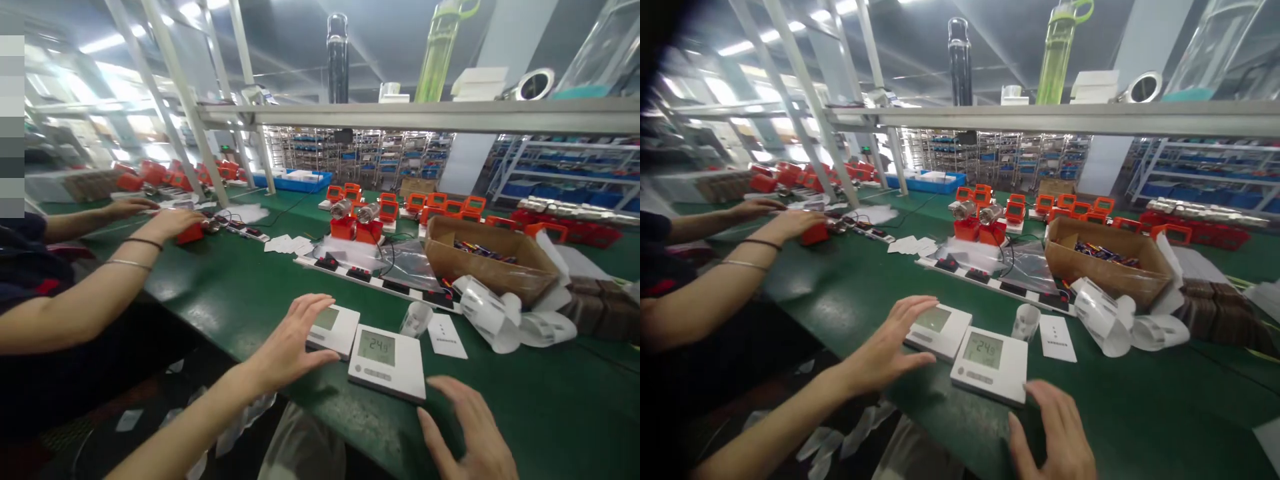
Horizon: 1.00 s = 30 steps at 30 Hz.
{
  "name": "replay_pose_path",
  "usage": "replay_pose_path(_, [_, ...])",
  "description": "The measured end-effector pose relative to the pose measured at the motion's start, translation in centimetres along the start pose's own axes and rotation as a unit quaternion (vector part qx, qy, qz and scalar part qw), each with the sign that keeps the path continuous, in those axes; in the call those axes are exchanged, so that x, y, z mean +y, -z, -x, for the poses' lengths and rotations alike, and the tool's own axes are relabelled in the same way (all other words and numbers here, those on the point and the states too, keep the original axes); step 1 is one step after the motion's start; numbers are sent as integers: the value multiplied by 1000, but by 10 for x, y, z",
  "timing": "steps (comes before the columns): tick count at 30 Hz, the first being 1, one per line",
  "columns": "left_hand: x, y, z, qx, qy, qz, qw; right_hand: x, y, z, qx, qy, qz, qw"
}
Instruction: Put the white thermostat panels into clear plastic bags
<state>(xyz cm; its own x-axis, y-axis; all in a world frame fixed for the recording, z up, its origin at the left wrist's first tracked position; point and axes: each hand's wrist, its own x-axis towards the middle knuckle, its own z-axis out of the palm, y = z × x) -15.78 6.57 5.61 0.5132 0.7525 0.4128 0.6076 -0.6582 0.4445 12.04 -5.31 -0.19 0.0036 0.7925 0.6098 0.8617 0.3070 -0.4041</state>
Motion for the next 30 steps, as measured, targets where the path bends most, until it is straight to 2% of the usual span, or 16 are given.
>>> replay_pose_path(3, [-30,2,-21,-146,-13,-56,988,2,-5,-34,-109,38,43,992])
replay_pose_path(5, [-43,-6,-31,-214,1,-86,973,-1,-9,-51,-181,37,63,981])
replay_pose_path(7, [-51,-12,-36,-250,26,-103,962,-3,-12,-59,-235,26,73,969])
replay_pose_path(10, [-51,-15,-35,-261,40,-108,959,-1,-12,-59,-282,3,70,957])
replay_pose_path(14, [-23,-16,-31,-244,8,-97,965,4,-10,-55,-284,-35,42,957])
replay_pose_path(18, [20,-31,-29,-274,-45,-41,960,6,-4,-52,-263,-65,-22,962])
replay_pose_path(20, [38,-39,-28,-282,-50,-3,958,3,10,-51,-233,-77,-62,968])
replay_pose_path(23, [59,-43,-26,-272,-18,81,959,-4,38,-49,-199,-87,-150,965])
replay_pose_path(25, [72,-40,-24,-261,18,155,953,-9,55,-50,-182,-105,-228,951])
replay_pose_path(27, [85,-37,-22,-246,60,232,939,-14,62,-52,-151,-139,-328,922])
replay_pose_path(30, [105,-38,-18,-229,139,324,908,-18,54,-53,-77,-179,-460,866])
